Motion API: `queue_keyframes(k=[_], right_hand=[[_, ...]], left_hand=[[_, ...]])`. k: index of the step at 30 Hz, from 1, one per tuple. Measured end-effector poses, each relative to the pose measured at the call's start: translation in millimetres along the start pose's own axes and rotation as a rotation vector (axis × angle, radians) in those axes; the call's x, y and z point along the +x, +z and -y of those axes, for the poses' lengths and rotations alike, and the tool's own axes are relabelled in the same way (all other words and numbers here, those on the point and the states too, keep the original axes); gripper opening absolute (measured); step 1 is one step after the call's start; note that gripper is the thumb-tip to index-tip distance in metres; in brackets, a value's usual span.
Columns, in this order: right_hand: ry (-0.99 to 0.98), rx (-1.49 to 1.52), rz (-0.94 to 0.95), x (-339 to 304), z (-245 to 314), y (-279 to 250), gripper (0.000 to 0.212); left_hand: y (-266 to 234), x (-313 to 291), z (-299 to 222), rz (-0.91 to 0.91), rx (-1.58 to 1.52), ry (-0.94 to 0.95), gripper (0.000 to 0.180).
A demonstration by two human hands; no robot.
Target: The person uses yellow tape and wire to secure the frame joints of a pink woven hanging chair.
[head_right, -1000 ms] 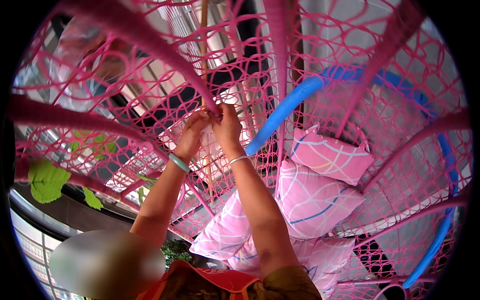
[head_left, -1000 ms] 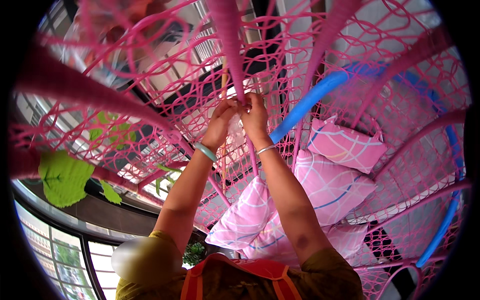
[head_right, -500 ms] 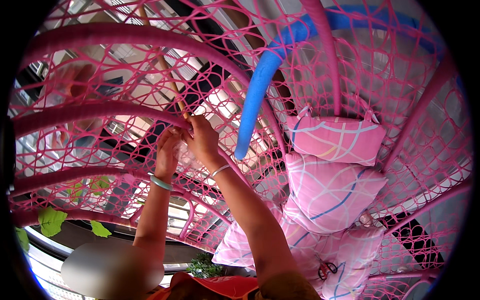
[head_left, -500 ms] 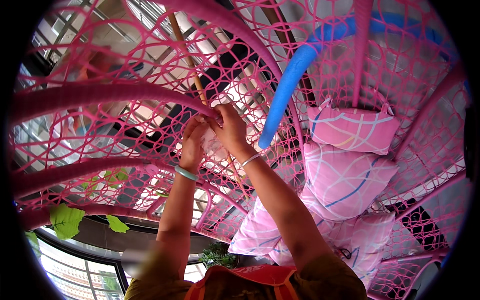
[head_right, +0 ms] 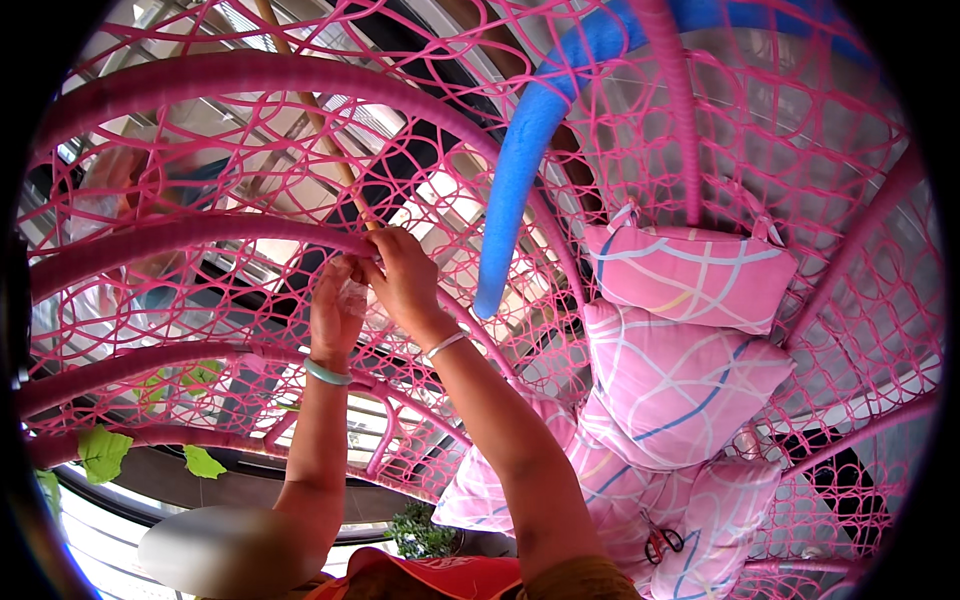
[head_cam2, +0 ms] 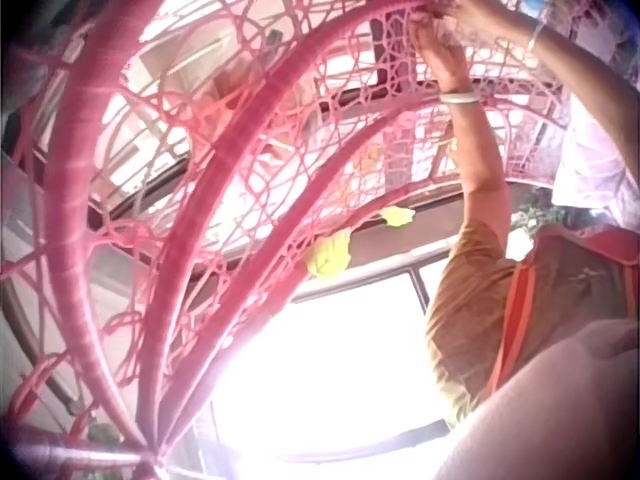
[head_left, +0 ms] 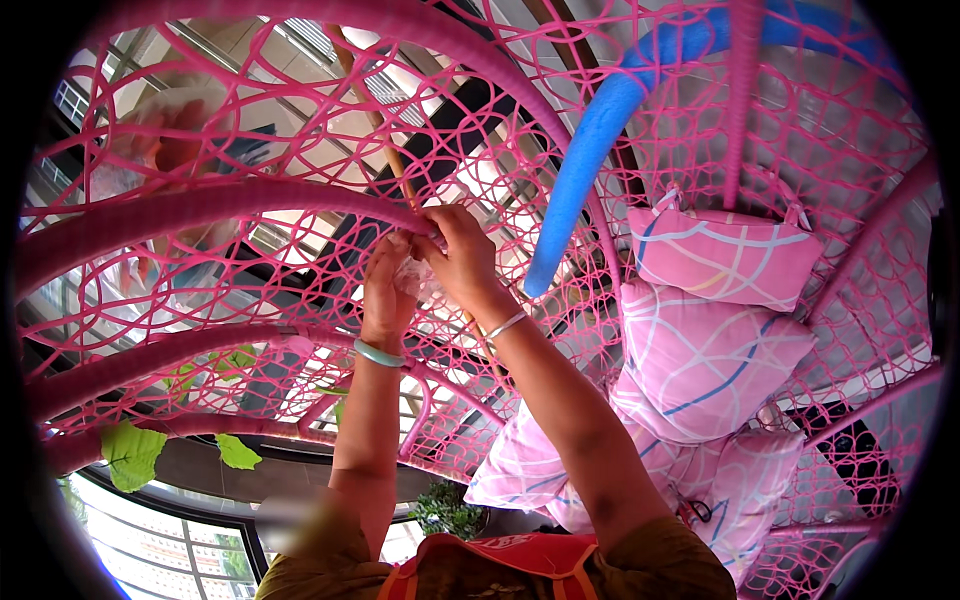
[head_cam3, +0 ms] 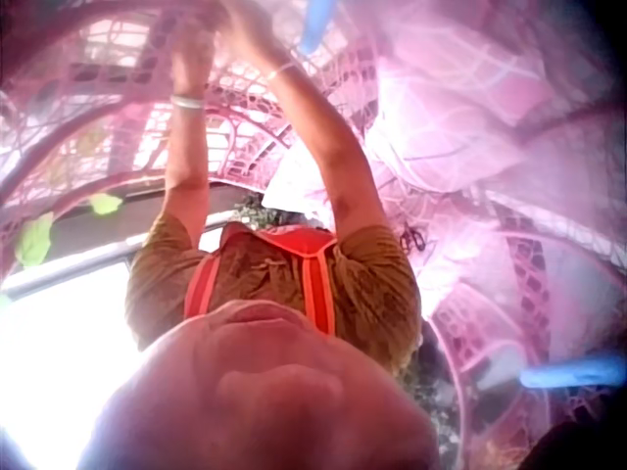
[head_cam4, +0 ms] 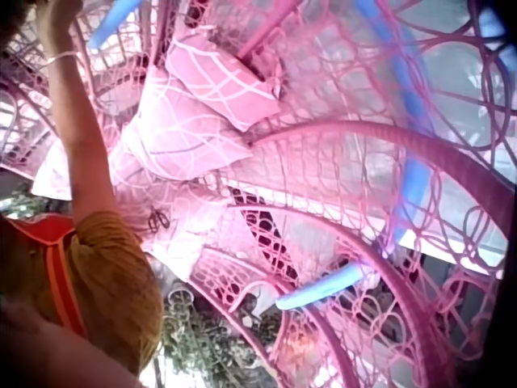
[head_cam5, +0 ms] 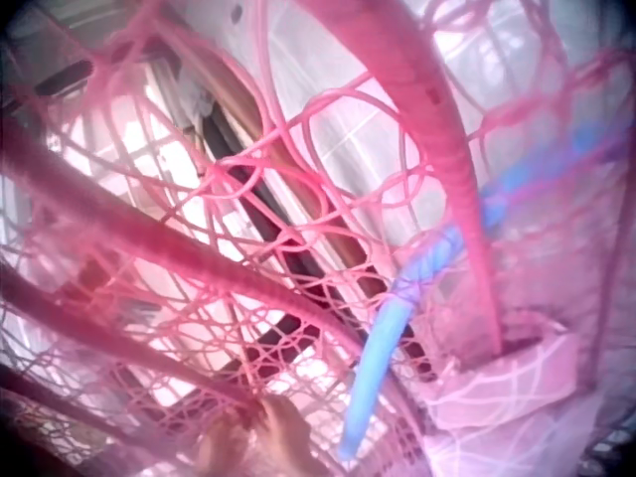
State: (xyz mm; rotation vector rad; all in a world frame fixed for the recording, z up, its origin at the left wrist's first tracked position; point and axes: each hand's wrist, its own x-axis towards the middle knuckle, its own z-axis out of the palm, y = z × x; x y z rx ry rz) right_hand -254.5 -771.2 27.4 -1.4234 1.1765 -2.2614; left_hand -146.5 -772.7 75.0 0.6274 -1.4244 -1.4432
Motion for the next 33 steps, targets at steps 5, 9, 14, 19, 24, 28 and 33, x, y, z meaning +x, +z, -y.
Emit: queue_keyframes(k=[5,9,14,19,24,28,33], right_hand=[[0.024,0.023,0.225,12,-11,-6,0.031],[-0.018,0.058,0.330,20,-16,-8,0.034],[0.002,0.174,0.328,20,-20,-7,0.032],[0.076,0.272,0.405,22,-20,-6,0.030],[0.089,0.236,0.513,30,-20,-11,0.027],[0.118,0.236,0.567,31,-15,-12,0.028],[0.066,0.173,0.585,36,-22,-17,0.029]], left_hand=[[-4,4,9,-0.017,-0.063,0.052,0.011],[-8,5,12,-0.095,0.010,0.091,0.007],[-3,10,17,-0.157,0.010,0.121,0.009],[-15,11,23,-0.197,0.075,0.127,0.014],[-12,11,25,-0.239,0.177,0.138,0.017],[-15,9,27,-0.323,0.358,0.179,0.016],[-11,11,25,-0.406,0.528,0.159,0.016]])
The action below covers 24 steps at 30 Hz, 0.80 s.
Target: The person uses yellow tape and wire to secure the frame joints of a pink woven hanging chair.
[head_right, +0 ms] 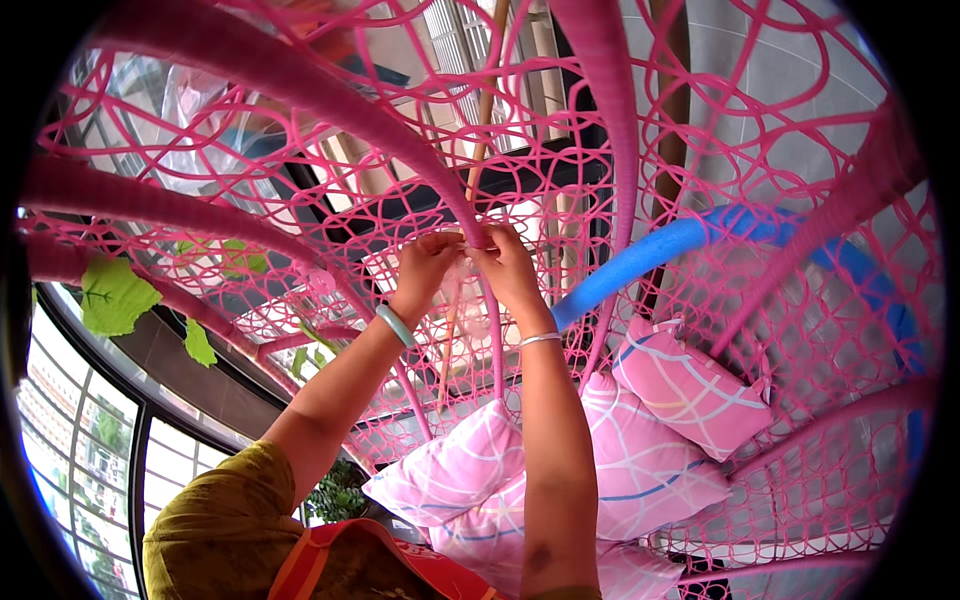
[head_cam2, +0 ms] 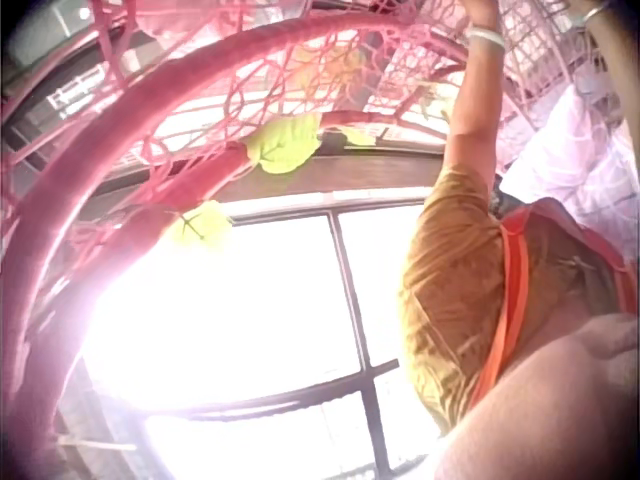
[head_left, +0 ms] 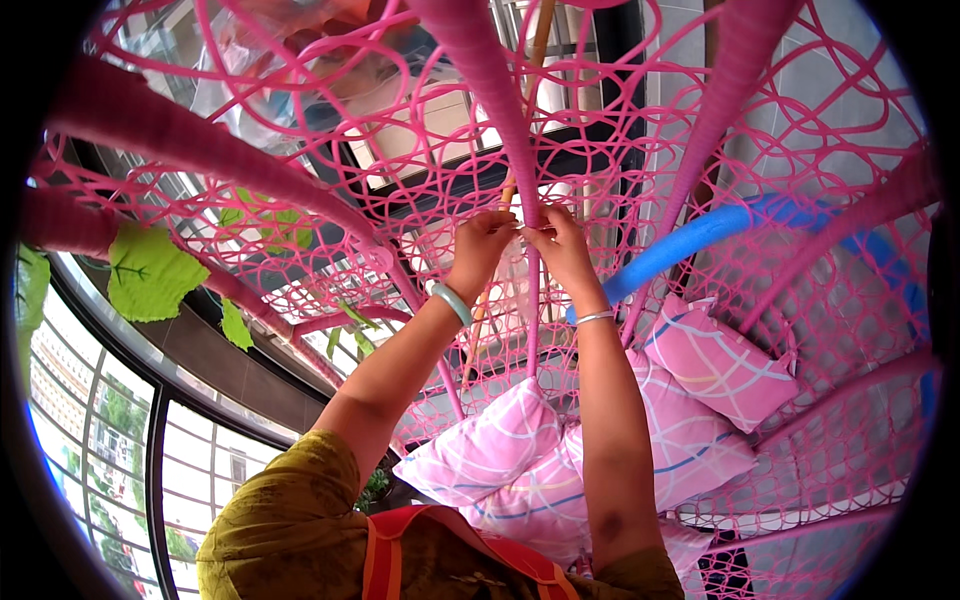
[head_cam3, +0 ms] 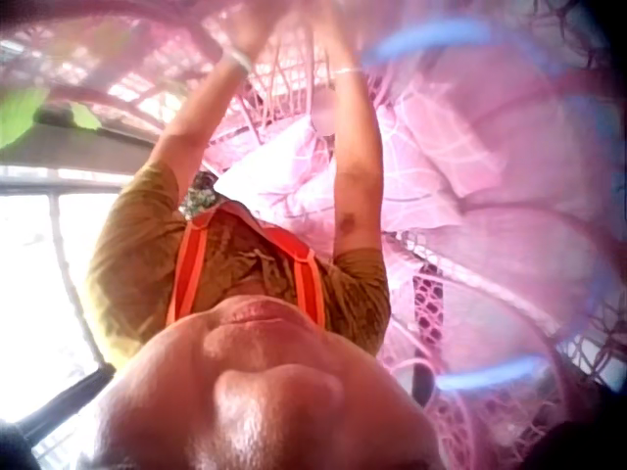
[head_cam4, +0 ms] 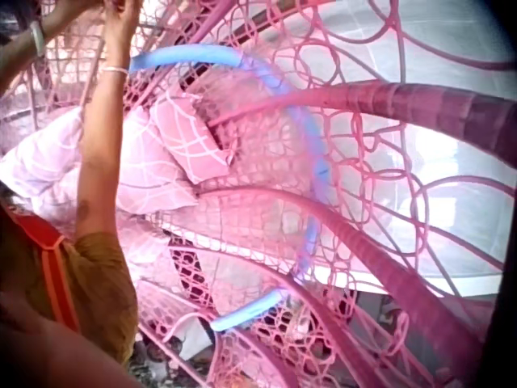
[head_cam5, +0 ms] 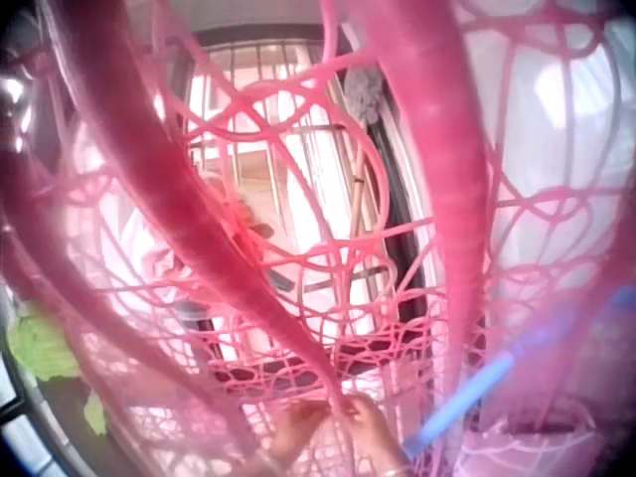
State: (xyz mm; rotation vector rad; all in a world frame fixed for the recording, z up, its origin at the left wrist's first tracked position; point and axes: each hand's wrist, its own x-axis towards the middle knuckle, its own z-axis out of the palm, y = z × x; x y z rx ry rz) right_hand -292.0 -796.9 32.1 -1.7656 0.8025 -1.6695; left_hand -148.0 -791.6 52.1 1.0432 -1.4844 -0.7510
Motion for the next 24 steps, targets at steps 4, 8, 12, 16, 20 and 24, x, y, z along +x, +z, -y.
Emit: queue_keyframes(k=[4,8,12,16,20,24], right_hand=[[0.028,-0.007,0.027,0,3,-1,0.029],[0.042,0.016,0.026,0,3,3,0.029],[0.055,0.054,0.043,2,-4,1,0.030],[0.098,0.060,0.072,2,0,-6,0.028],[0.195,0.007,0.153,4,15,-3,0.026],[0.226,-0.028,0.166,6,14,-7,0.021]], left_hand=[[8,3,-7,-0.088,-0.183,-0.110,0.014],[9,4,-9,-0.140,-0.247,-0.107,0.012],[11,1,-12,-0.105,-0.325,-0.148,0.011],[6,3,-5,0.011,-0.353,-0.156,0.013],[-1,-1,-4,0.069,-0.272,-0.121,0.020],[0,0,-7,0.110,-0.217,-0.114,0.024]])
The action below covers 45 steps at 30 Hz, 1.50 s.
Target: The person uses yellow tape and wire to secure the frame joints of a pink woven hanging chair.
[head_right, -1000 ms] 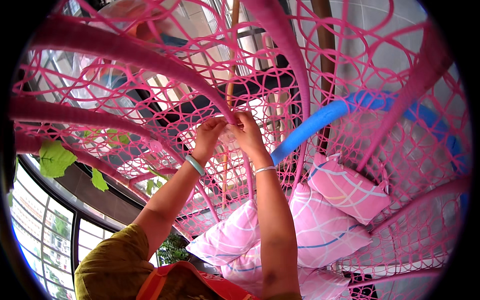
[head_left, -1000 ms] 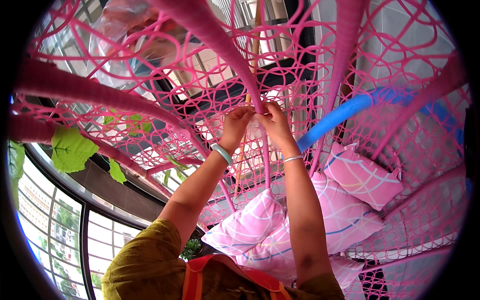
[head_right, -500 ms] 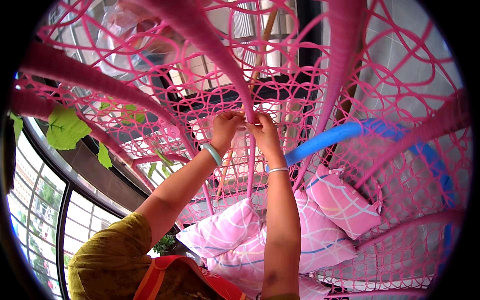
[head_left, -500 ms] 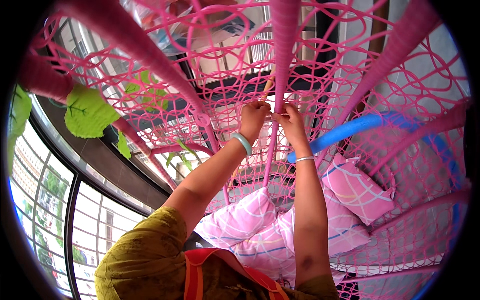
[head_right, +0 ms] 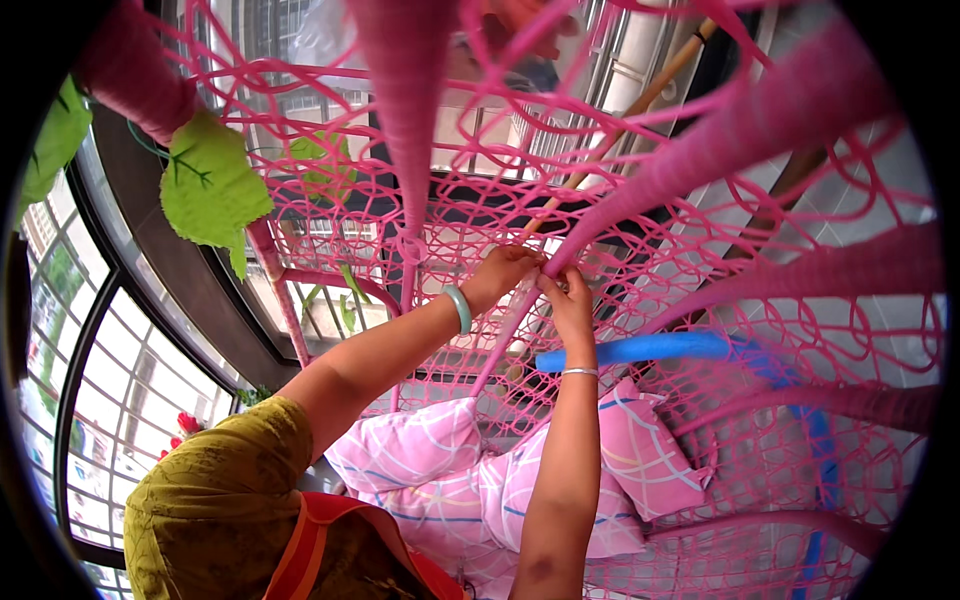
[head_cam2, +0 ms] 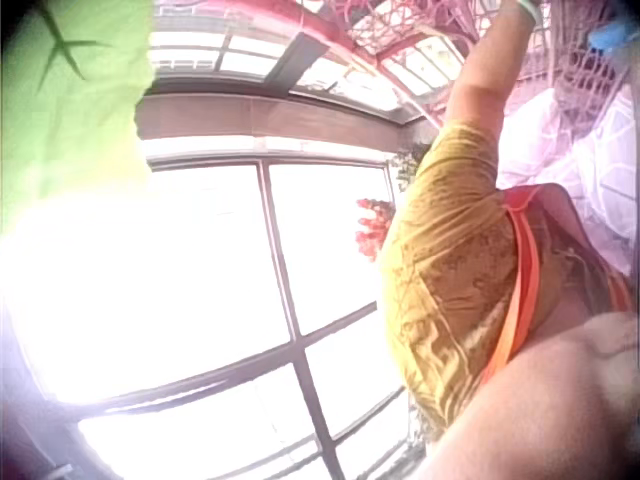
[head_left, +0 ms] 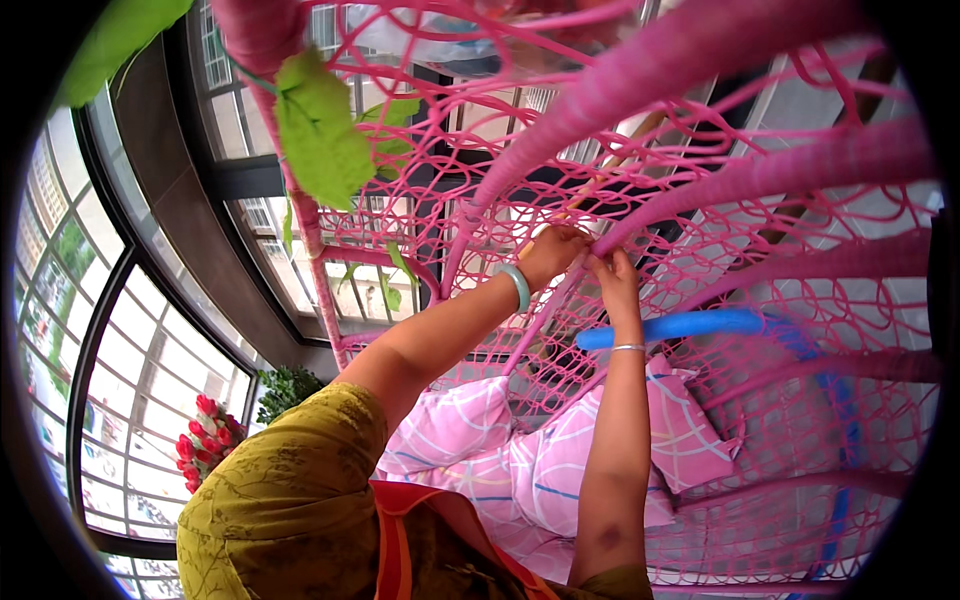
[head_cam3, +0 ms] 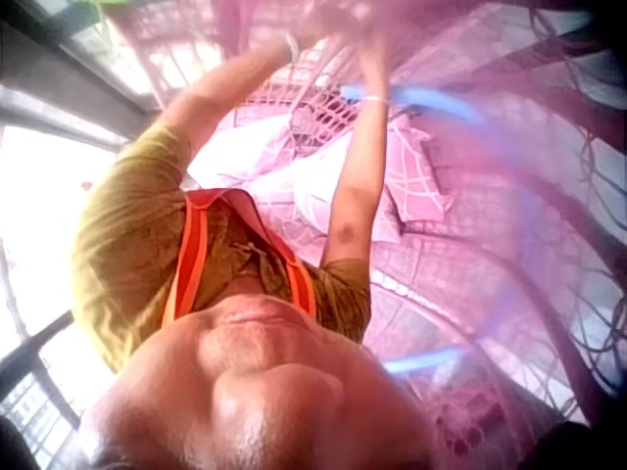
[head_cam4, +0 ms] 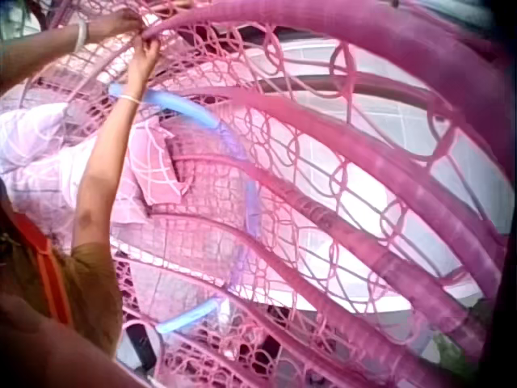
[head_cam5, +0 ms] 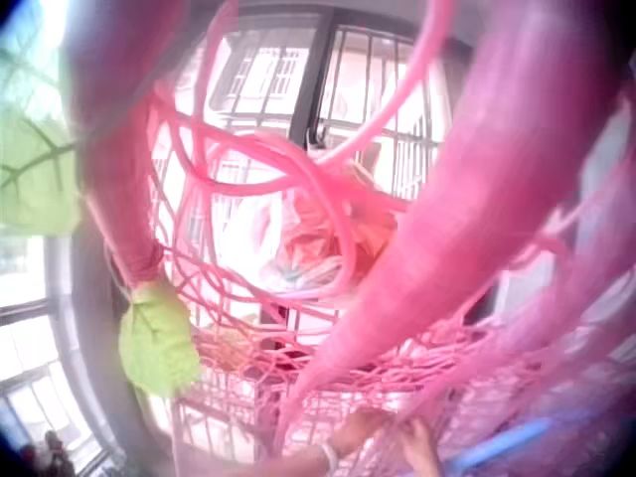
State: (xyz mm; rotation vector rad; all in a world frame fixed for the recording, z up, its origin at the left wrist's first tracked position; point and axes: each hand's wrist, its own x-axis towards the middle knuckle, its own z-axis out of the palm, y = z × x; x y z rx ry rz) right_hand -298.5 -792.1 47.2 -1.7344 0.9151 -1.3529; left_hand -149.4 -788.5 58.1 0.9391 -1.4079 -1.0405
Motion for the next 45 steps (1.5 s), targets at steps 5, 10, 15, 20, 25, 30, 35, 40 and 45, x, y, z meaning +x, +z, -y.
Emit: queue_keyframes(k=[5,10,15,20,25,30,35,40,45], right_hand=[[0.038,0.033,0.048,0,-3,-1,0.018],[0.139,0.104,0.020,-7,13,1,0.015],[0.140,0.036,0.064,0,6,1,0.016],[0.188,0.088,0.047,0,6,-4,0.015],[0.202,0.074,0.061,2,7,2,0.013],[0.160,0.044,0.104,9,1,5,0.016],[0.184,-0.037,0.066,-2,14,-6,0.014],[0.189,-0.025,0.053,2,9,1,0.015],[0.194,-0.025,0.023,-2,14,-2,0.013]], left_hand=[[-5,4,6,0.010,0.140,0.081,0.025],[-9,2,-1,0.056,0.211,0.123,0.028],[-10,8,11,0.010,0.175,0.154,0.024],[11,-4,-7,-0.218,0.144,0.044,0.023],[19,-4,-11,-0.332,-0.194,-0.081,0.011],[6,-8,12,-0.364,-0.350,0.000,0.004],[-10,-80,2,-0.224,-0.167,0.047,0.012],[-38,-109,9,-0.139,-0.123,-0.023,0.007],[-49,-118,4,0.043,0.048,0.050,0.003]])
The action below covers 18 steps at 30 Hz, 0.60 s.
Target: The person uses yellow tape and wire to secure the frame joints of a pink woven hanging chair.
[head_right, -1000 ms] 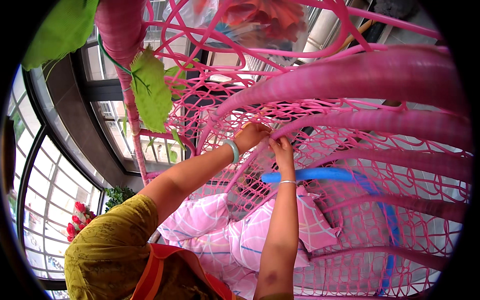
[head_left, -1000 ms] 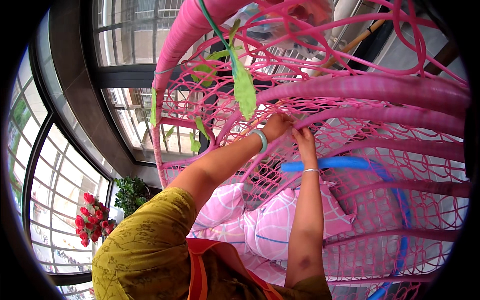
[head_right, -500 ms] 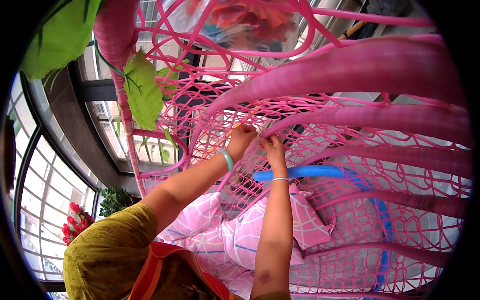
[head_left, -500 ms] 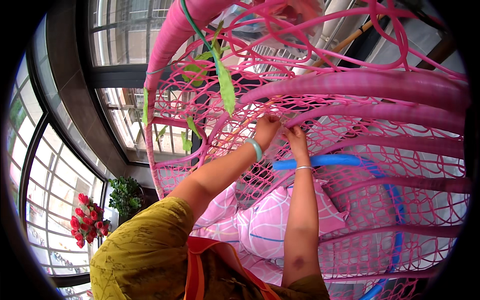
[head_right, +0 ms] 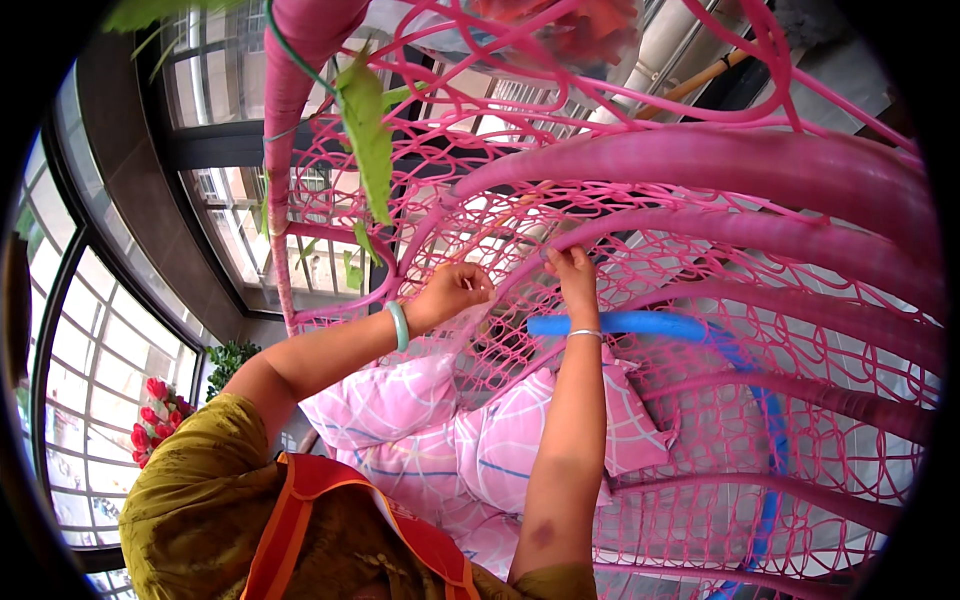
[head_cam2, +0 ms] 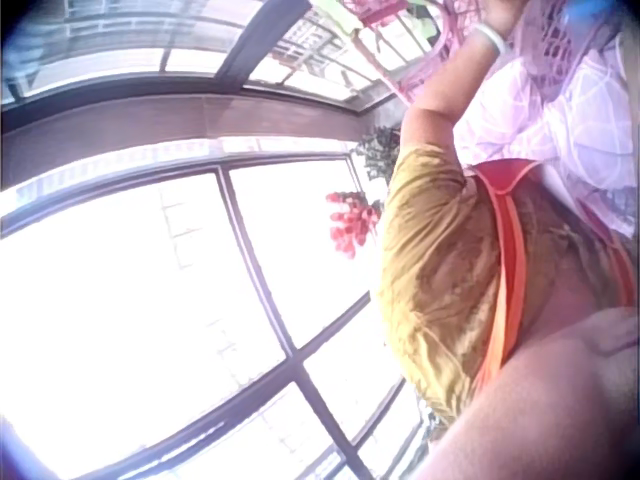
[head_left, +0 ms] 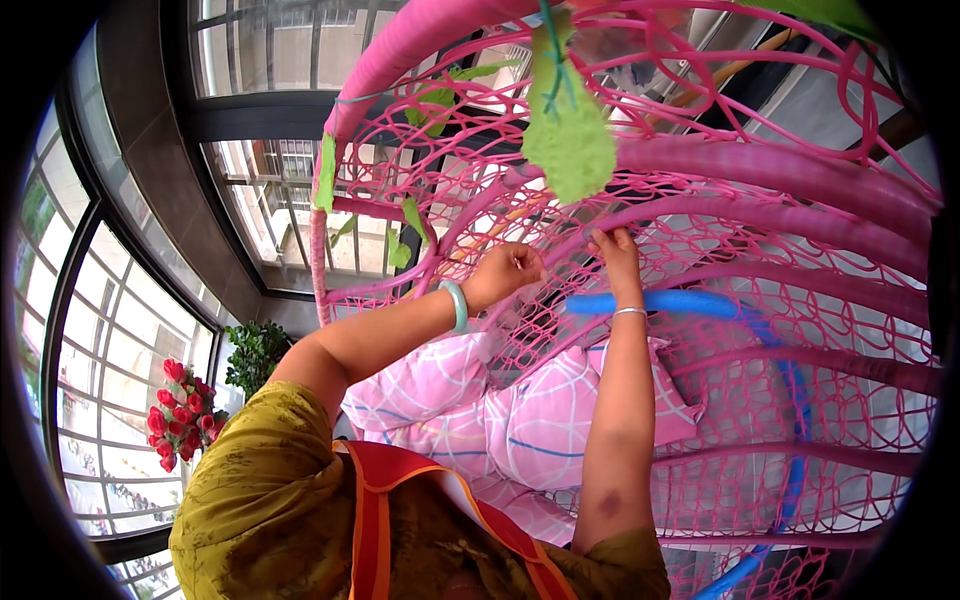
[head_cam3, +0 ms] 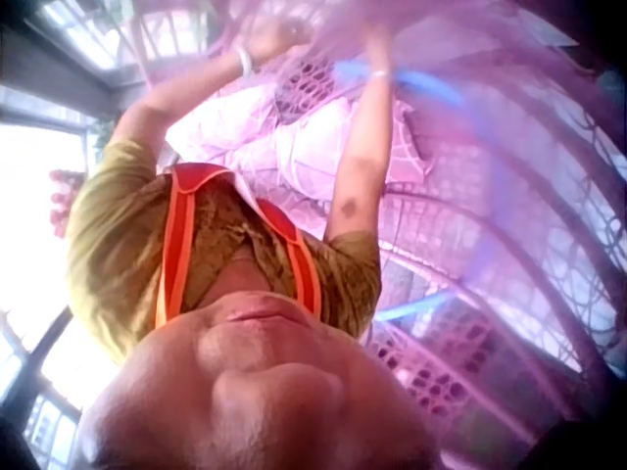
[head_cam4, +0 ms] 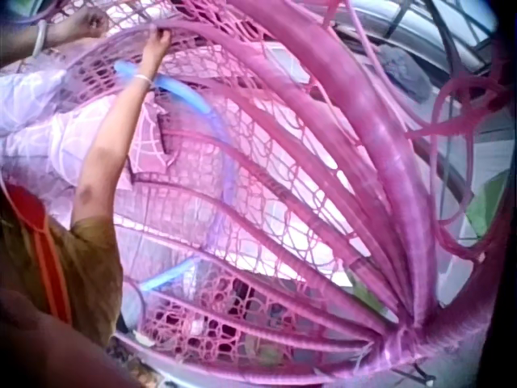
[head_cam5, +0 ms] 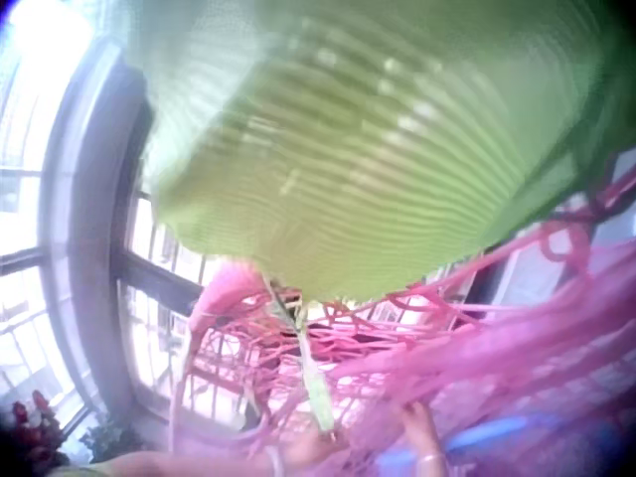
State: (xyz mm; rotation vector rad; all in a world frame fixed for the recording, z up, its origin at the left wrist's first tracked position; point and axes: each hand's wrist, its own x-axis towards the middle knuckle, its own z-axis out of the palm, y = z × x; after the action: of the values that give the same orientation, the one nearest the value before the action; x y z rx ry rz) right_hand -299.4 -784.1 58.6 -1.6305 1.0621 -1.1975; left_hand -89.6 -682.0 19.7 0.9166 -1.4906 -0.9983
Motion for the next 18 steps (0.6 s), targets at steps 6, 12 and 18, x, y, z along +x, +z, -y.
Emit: queue_keyframes(k=[6,12,18], right_hand=[[0.003,-0.004,-0.002,1,7,8,0.012],[-0.003,0.040,-0.024,3,-2,2,0.015],[0.038,0.003,-0.041,0,0,-1,0.016]], left_hand=[[0,5,-23,-0.061,-0.398,-0.093,0.006],[0,-53,-139,0.082,-0.590,0.200,0.010],[-7,-114,-241,0.267,-0.616,0.846,0.013]])
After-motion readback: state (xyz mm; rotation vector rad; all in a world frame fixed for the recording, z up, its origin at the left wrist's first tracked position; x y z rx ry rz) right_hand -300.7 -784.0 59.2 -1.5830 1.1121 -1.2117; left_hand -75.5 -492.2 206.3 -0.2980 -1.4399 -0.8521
